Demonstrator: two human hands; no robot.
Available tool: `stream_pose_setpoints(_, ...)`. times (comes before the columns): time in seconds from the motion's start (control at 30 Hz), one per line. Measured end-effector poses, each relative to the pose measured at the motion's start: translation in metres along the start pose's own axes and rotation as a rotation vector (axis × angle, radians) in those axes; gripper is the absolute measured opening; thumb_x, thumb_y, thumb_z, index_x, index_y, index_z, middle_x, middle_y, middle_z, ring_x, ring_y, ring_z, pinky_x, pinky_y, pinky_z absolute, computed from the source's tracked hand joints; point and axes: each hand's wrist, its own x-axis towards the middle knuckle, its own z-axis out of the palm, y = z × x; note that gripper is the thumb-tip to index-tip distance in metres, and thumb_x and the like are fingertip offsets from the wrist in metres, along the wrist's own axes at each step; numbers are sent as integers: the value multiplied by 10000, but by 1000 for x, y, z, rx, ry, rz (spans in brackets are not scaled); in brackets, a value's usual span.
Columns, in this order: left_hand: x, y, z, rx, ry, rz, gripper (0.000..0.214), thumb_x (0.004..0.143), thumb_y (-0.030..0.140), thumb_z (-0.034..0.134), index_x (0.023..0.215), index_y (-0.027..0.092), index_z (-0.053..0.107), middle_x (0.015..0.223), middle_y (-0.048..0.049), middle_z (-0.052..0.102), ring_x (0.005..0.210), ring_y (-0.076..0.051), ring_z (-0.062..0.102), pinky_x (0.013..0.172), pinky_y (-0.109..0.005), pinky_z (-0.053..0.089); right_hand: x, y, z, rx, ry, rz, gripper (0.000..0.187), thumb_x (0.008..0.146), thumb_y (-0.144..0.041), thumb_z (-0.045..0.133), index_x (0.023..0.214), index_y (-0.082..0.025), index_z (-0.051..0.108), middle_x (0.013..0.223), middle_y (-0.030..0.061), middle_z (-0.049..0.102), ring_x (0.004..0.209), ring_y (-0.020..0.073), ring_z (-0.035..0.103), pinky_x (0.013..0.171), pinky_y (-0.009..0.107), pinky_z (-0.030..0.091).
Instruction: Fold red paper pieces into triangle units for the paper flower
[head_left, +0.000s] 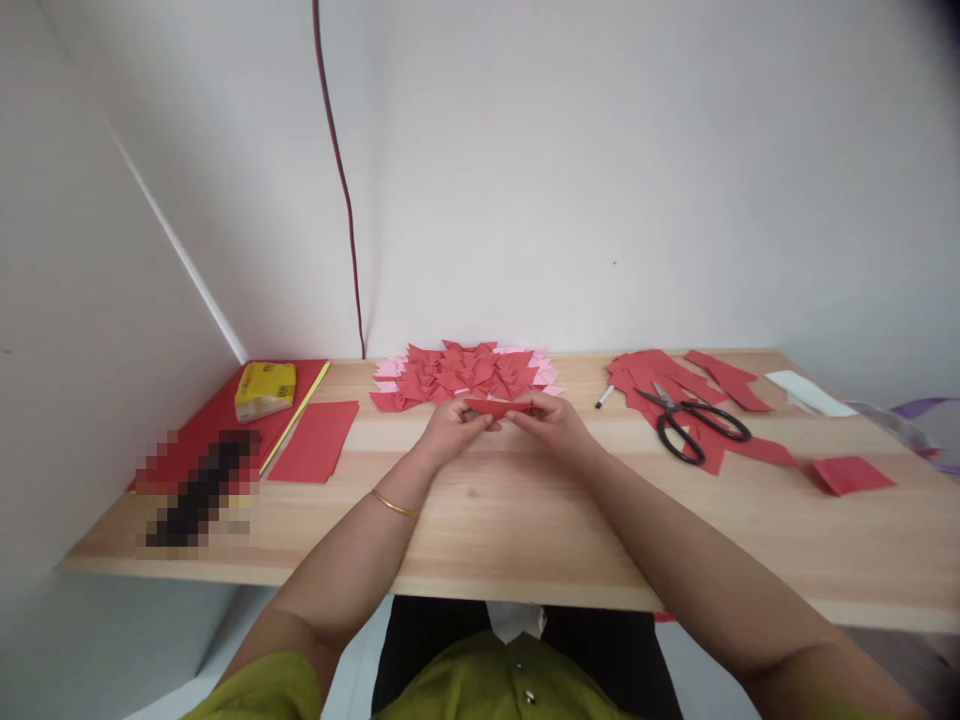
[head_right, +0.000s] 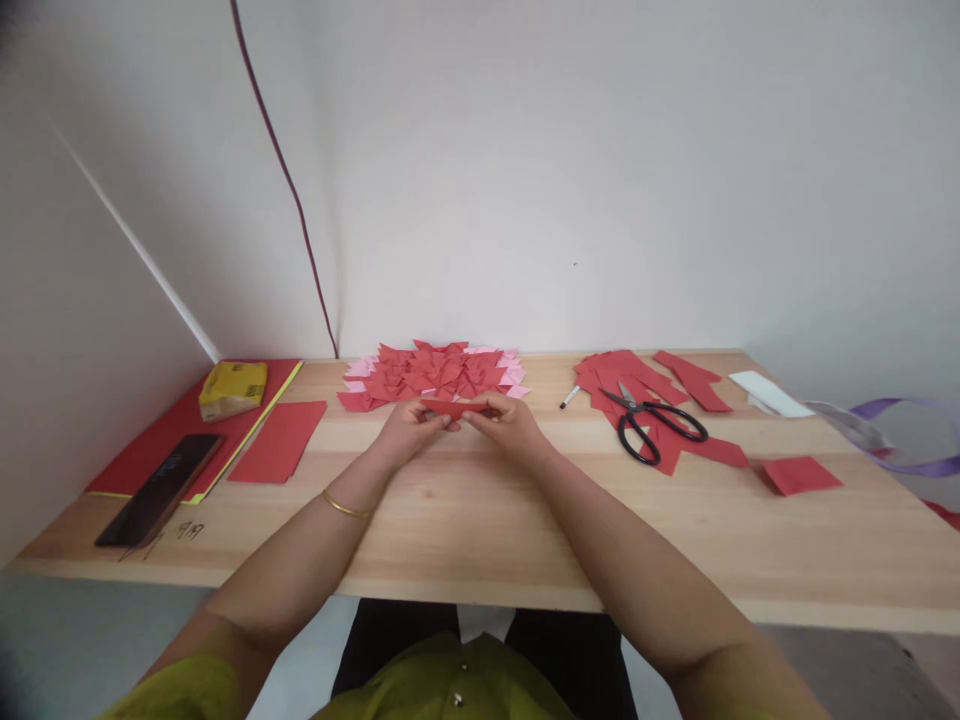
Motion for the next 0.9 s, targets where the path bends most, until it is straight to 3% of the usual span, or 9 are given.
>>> stream_pose_setpoints(0.2, 1, 4, -1, -182, 33, -30, 305, 633, 306, 779, 855, 125, 671, 730, -38, 695, 491, -106, 601, 550, -257, 500, -1, -1, 0, -63, 5, -2, 231, 777, -399, 638, 826, -177, 677, 757, 41, 658, 681, 161, 570, 631, 288, 438)
stream_pose_setpoints(0.33, 2, 5, 0, -303, 110, -56, 306, 624, 333, 778, 822, 127, 669, 642, -30, 678, 534, -128, 622, 602, -277, 518, -2, -4, 2, -177, 57, -49, 206, 790, -373, 615, 867, -192, 678, 820, 54, 674, 756, 185, 599, 689, 309, 466)
stream_pose_setpoints(0.43, 1, 5, 3, -243, 111, -21, 286, 638, 345, 769, 800, 124, 687, 666, -41, 683, 575, -134, 631, 654, -297, 526, -3, -11, 6, -278, 98, -170, 179, 797, -317, 598, 919, -210, 675, 899, 68, 686, 839, 200, 615, 771, 329, 473)
stream_pose_setpoints(0.5, -1, 6, 7, -170, 72, 21, 260, 670, 345, 749, 804, 127, 702, 699, -47, 685, 591, -128, 627, 669, -294, 522, -4, -17, 9, -333, 87, -208, 139, 810, -281, 568, 861, -215, 680, 844, 64, 686, 797, 190, 616, 753, 319, 474)
stream_pose_setpoints(0.6, -4, 8, 11, -60, 19, 81, 243, 706, 356, 722, 811, 137, 716, 776, -57, 690, 608, -124, 621, 661, -288, 516, -5, -24, 14, -383, 70, -199, 148, 802, -245, 542, 721, -218, 664, 724, 48, 663, 704, 174, 598, 701, 304, 469)
stream_pose_setpoints(0.7, -4, 9, 10, 15, -13, 110, 233, 723, 363, 704, 801, 144, 718, 840, -66, 694, 601, -118, 609, 636, -282, 502, -5, -25, 15, -333, 83, -168, 125, 758, -208, 538, 700, -211, 649, 718, 42, 654, 695, 169, 595, 663, 286, 469)
stream_pose_setpoints(0.9, 0, 11, -5, 3, 140, 62, 183, 691, 324, 716, 736, 150, 686, 490, 22, 566, 479, -93, 518, 569, -244, 424, 2, -15, -8, -328, 150, -49, 79, 685, -195, 536, 640, -196, 601, 671, 25, 633, 652, 159, 564, 635, 283, 433)
